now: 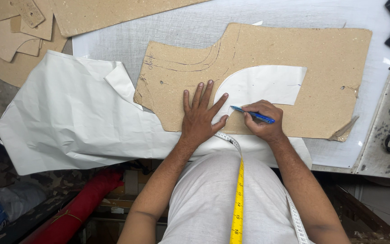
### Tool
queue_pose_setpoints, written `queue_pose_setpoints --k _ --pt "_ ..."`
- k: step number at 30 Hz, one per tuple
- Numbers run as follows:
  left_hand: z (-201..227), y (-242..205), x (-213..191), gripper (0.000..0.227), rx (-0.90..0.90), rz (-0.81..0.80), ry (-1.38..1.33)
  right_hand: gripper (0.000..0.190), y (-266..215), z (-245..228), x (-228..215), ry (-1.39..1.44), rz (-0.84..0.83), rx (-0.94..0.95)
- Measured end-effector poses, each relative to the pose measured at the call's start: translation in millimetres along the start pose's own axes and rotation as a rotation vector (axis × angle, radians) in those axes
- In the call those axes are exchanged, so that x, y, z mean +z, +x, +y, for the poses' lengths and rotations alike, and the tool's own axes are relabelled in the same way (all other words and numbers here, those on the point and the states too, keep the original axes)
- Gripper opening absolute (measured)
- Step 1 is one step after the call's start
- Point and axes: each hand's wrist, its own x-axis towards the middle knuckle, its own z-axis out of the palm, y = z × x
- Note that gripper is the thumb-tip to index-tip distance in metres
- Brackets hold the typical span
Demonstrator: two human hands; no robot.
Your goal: The person places a cardboard pattern on white fabric, traces its outline with a blue pen, measures and marks points with a tape measure, and then cuts the fabric along the traced line using a rotary cutter.
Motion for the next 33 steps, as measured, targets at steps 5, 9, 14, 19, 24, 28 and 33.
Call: queue_pose_setpoints --k 5,9,14,19,24,28,33 --pt "-0.4 0.2 1.1 0.069 0.003 -0.001 0.013 0.011 0.6 -3.6 -0.4 -0.006 0.035 0.05" --pt "-0.4 -0.3 2.0 0.069 -0.001 -0.007 0.001 0.011 0.6 -2.4 1.5 0.009 0.08 0.084" --pt "-1.4 -0.6 3.4 0.069 -0.001 -0.02 0.007 0.011 -0.6 0.2 4.1 0.011 0.134 0.094" --pt "-1.8 -1.1 4.8 0.069 0.004 -0.005 0.004 0.01 1.2 -2.0 4.7 0.008 0.17 0.136" --pt "-1.1 -2.2 5.0 0.069 0.008 0.008 -0.006 0.011 2.7 -8.0 5.3 0.017 0.212 0.167" --pt "-0.4 -2.3 5.0 0.068 0.01 0.007 -0.026 0.011 3.6 -10.3 5.7 -0.029 0.235 0.167" --pt "1.6 -3.3 6.3 0.069 0.029 -0.008 -0.034 0.011 3.1 -8.7 7.2 -0.008 0.299 0.229"
